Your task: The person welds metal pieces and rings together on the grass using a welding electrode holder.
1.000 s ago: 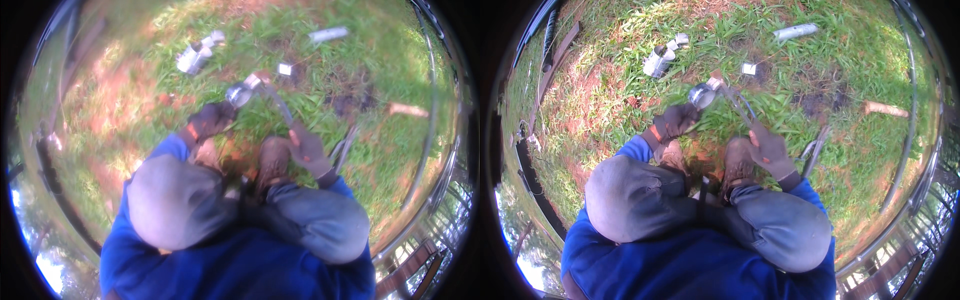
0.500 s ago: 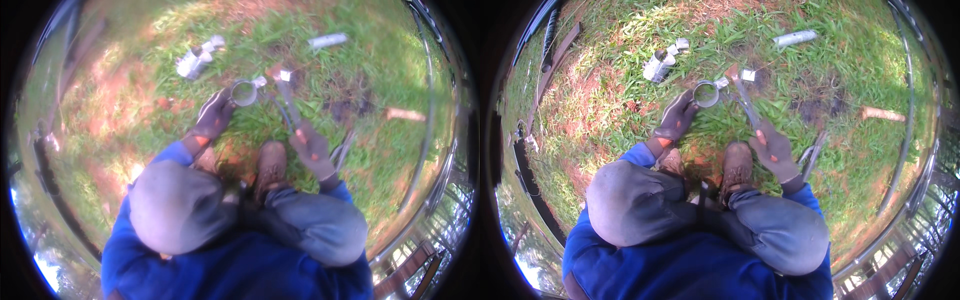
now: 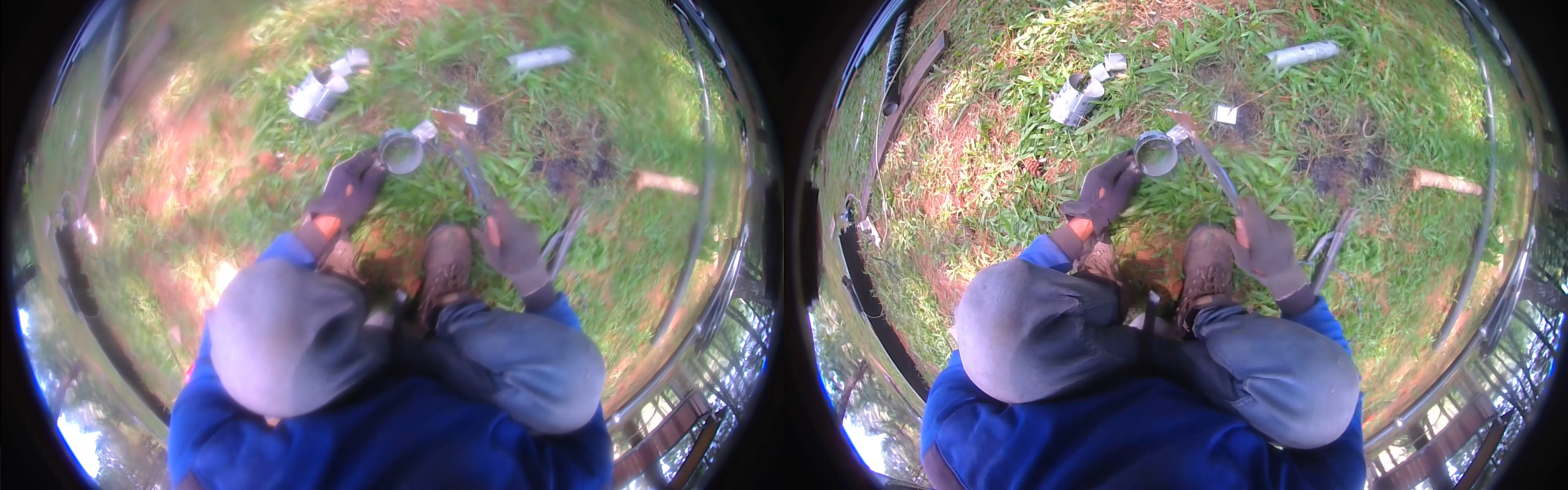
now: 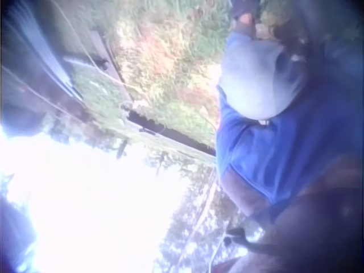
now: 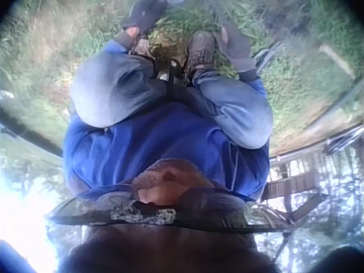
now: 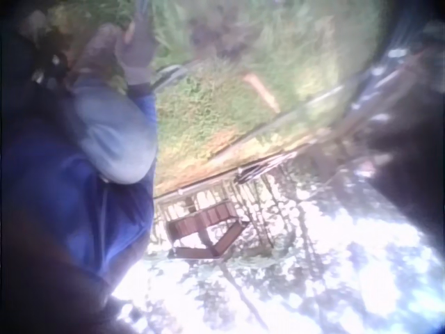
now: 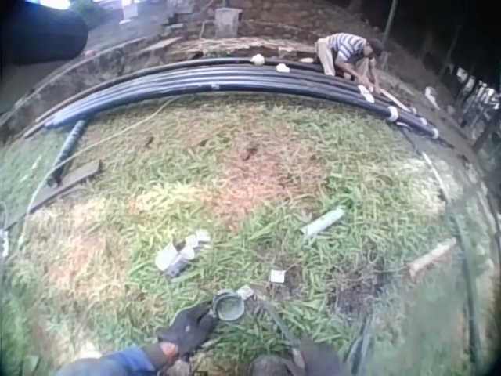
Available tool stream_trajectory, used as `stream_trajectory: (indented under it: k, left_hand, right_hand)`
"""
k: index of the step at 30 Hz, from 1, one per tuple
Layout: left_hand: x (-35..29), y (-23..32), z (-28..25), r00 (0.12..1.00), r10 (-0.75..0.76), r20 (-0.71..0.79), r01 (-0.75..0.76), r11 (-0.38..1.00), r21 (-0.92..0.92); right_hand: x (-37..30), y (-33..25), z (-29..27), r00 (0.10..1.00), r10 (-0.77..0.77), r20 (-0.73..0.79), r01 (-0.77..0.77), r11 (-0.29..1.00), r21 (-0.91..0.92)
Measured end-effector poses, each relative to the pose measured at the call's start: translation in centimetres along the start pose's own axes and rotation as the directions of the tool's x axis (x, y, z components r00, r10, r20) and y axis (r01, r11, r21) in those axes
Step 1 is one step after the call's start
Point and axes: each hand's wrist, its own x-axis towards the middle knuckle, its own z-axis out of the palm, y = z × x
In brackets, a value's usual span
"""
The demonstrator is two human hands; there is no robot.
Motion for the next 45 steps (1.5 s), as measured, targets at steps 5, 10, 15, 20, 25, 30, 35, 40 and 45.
stream_trajectory:
  k: [5, 10, 15, 20, 25, 30, 35, 40, 45]
  left_hand:
    - [-0.1, -0.9, 0.4, 0.996, -0.087, -0.005, 0.086, 0.994, -0.062]
    - [0.1, 0.6, -0.4, 1.000, -0.022, 0.016, 0.019, 0.991, 0.132]
    - [-0.2, 0.3, -0.2, 1.000, -0.009, 0.004, 0.009, 0.992, 0.123]
    - [0.1, 1.7, -0.5, 0.996, -0.092, -0.015, 0.093, 0.978, 0.185]
    - [0.6, 0.6, -0.5, 0.998, -0.059, 0.031, 0.053, 0.986, 0.160]
    - [0.4, 0.9, 0.1, 0.996, -0.091, 0.007, 0.090, 0.991, 0.102]
    - [0.6, 1.3, -0.1, 0.980, -0.200, 0.005, 0.197, 0.968, 0.154]
    - [0.5, 1.4, 0.2, 0.976, -0.216, -0.011, 0.216, 0.975, 0.058]
    - [0.9, 0.8, 0.2, 0.989, -0.146, 0.002, 0.144, 0.976, 0.162]
  right_hand:
    - [0.0, 0.9, 0.6, 0.926, 0.166, 0.339, -0.149, 0.986, -0.075]
    - [-0.8, 1.4, 1.8, 0.986, 0.032, 0.163, -0.013, 0.993, -0.115]
    - [-1.1, 0.9, 1.1, 0.979, 0.070, 0.194, -0.066, 0.998, -0.025]
    - [-0.7, 1.9, 1.9, 0.969, -0.004, 0.248, 0.046, 0.985, -0.166]
    - [-1.2, 1.4, 2.7, 0.973, 0.067, 0.219, -0.031, 0.986, -0.162]
    - [-2.2, 2.1, 3.2, 0.981, 0.115, 0.159, -0.087, 0.981, -0.175]
    - [-1.9, 2.0, 2.8, 0.988, 0.142, -0.067, -0.145, 0.988, -0.046]
    - [0.1, 0.3, 1.3, 0.914, 0.267, 0.306, -0.265, 0.963, -0.050]
    - [-0.4, 0.4, 2.2, 0.959, 0.202, -0.197, -0.188, 0.978, 0.088]
